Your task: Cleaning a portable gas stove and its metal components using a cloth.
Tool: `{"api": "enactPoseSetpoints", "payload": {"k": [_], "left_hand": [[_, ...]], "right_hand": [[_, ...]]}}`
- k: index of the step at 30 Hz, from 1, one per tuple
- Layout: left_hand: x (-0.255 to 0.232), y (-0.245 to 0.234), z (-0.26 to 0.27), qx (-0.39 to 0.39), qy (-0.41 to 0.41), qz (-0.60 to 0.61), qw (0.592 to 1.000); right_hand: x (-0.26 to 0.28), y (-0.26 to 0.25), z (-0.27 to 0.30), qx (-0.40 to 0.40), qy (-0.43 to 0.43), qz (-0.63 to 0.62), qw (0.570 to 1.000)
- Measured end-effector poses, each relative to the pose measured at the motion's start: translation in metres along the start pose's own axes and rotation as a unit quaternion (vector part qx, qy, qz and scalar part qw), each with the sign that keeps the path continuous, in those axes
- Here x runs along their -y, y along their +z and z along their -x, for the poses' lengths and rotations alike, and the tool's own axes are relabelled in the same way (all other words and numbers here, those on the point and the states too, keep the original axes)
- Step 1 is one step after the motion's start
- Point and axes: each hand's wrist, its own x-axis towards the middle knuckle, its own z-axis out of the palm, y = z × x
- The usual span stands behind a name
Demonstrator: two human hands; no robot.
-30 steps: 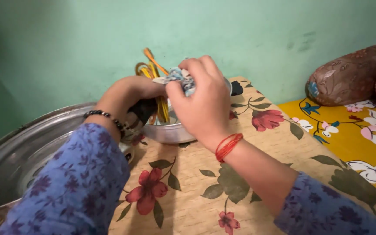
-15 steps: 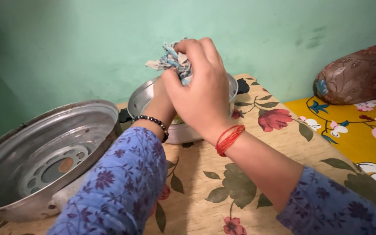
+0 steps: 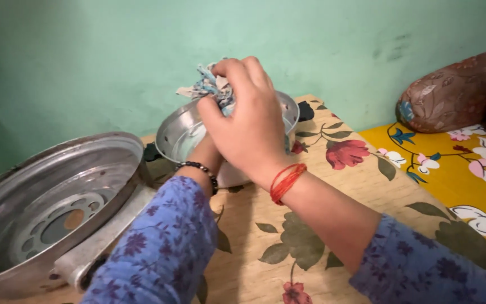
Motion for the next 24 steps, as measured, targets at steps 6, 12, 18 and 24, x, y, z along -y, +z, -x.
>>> {"api": "enactPoseSetpoints", "payload": {"k": [6, 12, 18, 24], "left_hand": [[-0.056, -0.010, 0.004, -0.093, -0.093, -0.370, 0.920], [-0.119, 0.000, 0.056, -0.191, -0.151, -0.593, 0.768], [-0.154, -0.002, 0.137, -0.134, -0.221, -0.779, 0.571], [-0.153, -0.035, 0.175, -0.112, -0.322, -0.690, 0.639]], "right_hand": [[0.002, 0.004, 0.004, 0.034, -0.003, -0.023, 0.999], [0.015, 0.018, 0.012, 0.112, -0.012, -0.085, 0.990], [0.031, 0.046, 0.029, 0.157, -0.027, -0.109, 0.981], [0.052, 0.078, 0.045, 0.237, -0.028, -0.170, 0.956]]}}
